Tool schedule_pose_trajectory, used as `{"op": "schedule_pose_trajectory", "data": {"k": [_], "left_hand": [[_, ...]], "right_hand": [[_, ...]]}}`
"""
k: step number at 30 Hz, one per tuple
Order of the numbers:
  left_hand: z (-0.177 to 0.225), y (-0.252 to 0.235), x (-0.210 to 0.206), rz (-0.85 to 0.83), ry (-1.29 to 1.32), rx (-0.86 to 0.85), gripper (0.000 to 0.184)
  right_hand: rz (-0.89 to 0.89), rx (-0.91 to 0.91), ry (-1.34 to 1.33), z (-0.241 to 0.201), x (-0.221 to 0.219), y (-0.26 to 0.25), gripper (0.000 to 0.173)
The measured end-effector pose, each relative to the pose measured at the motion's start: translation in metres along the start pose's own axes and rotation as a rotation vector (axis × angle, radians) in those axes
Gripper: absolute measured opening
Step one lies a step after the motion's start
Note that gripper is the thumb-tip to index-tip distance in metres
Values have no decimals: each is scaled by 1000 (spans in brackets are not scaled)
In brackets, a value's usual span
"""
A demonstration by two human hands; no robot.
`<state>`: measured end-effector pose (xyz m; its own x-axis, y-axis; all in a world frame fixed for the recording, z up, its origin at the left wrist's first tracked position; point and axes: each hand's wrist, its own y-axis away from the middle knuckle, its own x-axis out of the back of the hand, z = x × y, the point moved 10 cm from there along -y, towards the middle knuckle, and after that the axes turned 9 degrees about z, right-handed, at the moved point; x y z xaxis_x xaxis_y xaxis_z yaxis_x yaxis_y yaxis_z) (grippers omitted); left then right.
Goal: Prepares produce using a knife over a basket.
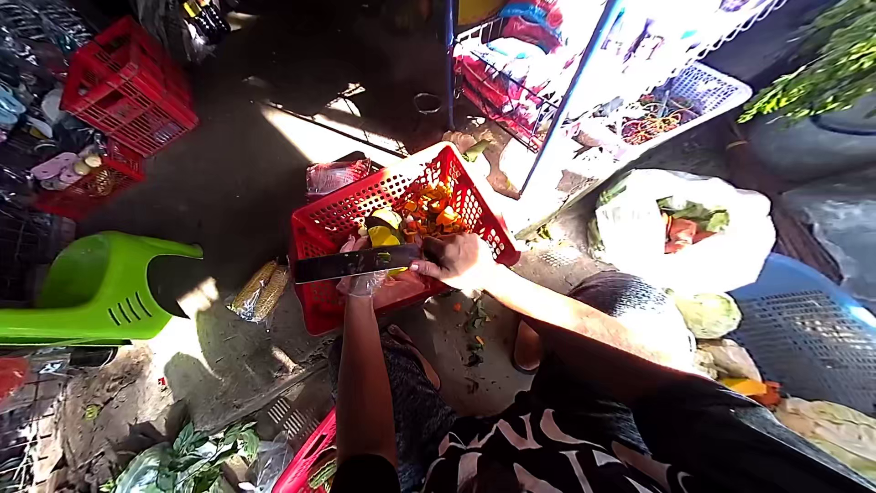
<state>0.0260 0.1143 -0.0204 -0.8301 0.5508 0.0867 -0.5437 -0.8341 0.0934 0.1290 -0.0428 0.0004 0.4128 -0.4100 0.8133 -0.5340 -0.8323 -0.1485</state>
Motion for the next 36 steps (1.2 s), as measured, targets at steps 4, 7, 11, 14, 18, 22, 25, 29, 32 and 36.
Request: {"op": "schedule_pose_trajectory", "data": {"k": [4,7,11,14,18,22,25,29,32,36], "left_hand": [[-16,-3,-5,-164,137,60,30],[-15,8,-32,-508,174,42,51],[-13,-1,-21,-361,25,-12,46],[-27,-9,6,-111,-13,47,34],[-13,-6,5,-119,2,-12,25],[6,7,-17,-447,181,-22,37],[-3,16,-26,-656,281,-54,60],[-15,0,-23,-485,36,-64,66],[-6,-2,-29,-469,152,-90,45],[-15,-3,-28,-451,54,-22,52]], "right_hand": [[199,47,2,20,1,-8,77],[120,-331,-77,85,5,-14,73],[34,-150,-25,32,11,-16,78],[33,75,-3,-9,3,-5,78],[10,7,-20,22,-11,-14,76],[2,-235,-61,77,-19,-22,80],[60,-415,-73,114,-17,-22,76],[-25,-206,-76,42,-2,-20,74],[-73,-12,-32,1,-2,-17,76],[-37,18,-60,20,-15,-24,73]]}}
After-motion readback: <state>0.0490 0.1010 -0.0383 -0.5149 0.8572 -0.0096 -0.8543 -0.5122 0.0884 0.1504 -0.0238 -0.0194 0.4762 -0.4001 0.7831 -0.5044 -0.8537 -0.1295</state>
